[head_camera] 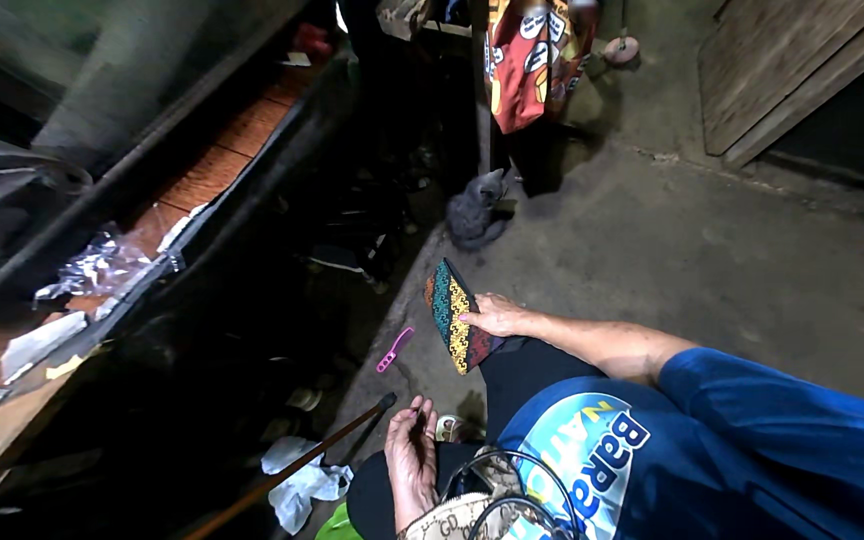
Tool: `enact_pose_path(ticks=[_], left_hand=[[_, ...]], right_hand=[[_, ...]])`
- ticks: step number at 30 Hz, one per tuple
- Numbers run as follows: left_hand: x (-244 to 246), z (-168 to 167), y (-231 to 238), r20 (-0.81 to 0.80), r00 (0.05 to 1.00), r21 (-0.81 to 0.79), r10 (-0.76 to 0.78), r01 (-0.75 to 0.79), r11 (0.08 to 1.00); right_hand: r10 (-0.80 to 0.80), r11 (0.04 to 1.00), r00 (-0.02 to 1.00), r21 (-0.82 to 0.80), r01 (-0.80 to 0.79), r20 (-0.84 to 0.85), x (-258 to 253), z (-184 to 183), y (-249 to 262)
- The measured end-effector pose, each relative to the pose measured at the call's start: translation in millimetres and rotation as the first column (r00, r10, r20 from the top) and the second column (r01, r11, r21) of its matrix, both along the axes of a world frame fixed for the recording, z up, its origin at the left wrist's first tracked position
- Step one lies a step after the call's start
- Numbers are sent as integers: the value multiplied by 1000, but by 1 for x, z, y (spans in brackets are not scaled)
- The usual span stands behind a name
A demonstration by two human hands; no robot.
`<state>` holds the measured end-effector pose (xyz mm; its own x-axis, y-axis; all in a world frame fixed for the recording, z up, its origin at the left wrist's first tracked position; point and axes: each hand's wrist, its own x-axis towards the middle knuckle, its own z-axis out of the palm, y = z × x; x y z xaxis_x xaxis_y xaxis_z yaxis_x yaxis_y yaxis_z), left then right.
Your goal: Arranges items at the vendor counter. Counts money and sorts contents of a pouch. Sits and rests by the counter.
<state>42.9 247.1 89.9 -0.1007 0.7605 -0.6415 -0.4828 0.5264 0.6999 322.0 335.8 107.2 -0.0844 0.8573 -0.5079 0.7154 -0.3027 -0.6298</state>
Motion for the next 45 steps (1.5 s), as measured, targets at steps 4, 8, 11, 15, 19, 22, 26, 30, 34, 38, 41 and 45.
enact_pose_path(ticks=[4,8,11,15,19,22,26,30,34,38,41,45], left_hand=[[-1,-1,0,2,1000,1,6,-6,1000],[-1,-2,0,5,1000,-2,5,-5,1000],[-2,-1,0,3,1000,-4,-4,4,1000],[-1,-1,0,3,1000,-9,-5,5,1000],[-1,-1,-1,6,1000,-2,3,-3,1000],[-1,-2,-1,5,1000,-1,4,-4,1000],[-1,-3,-1,8,1000,3,5,-5,1000],[0,0,-1,-4,1000,1,5,-5,1000],[0,0,-1,-15,1000,-5,0,0,1000],[1,1,0,-7,1000,-5,4,-4,1000],[0,1,-1,-8,1000,-11,3,-3,1000],[0,-1,-1,-2,1000,-6,9,-9,1000]], right_hand=[[-4,1000,1000,0,4,-7,0,0,0],[-4,1000,1000,8,4,-5,0,-2,0],[-9,1000,1000,1,9,-6,-1,1,0],[-17,1000,1000,0,17,-13,-1,2,0],[-7,1000,1000,-9,7,-2,-1,3,0],[-3,1000,1000,-12,3,3,-1,4,0],[-8,1000,1000,-6,8,-5,-1,2,0],[-7,1000,1000,-5,7,-6,0,-1,1],[-3,1000,1000,-9,3,-5,0,0,2],[-11,1000,1000,-8,11,-7,-1,1,1],[-11,1000,1000,-6,11,-10,0,-1,1],[-11,1000,1000,-2,11,-13,0,-2,1]])
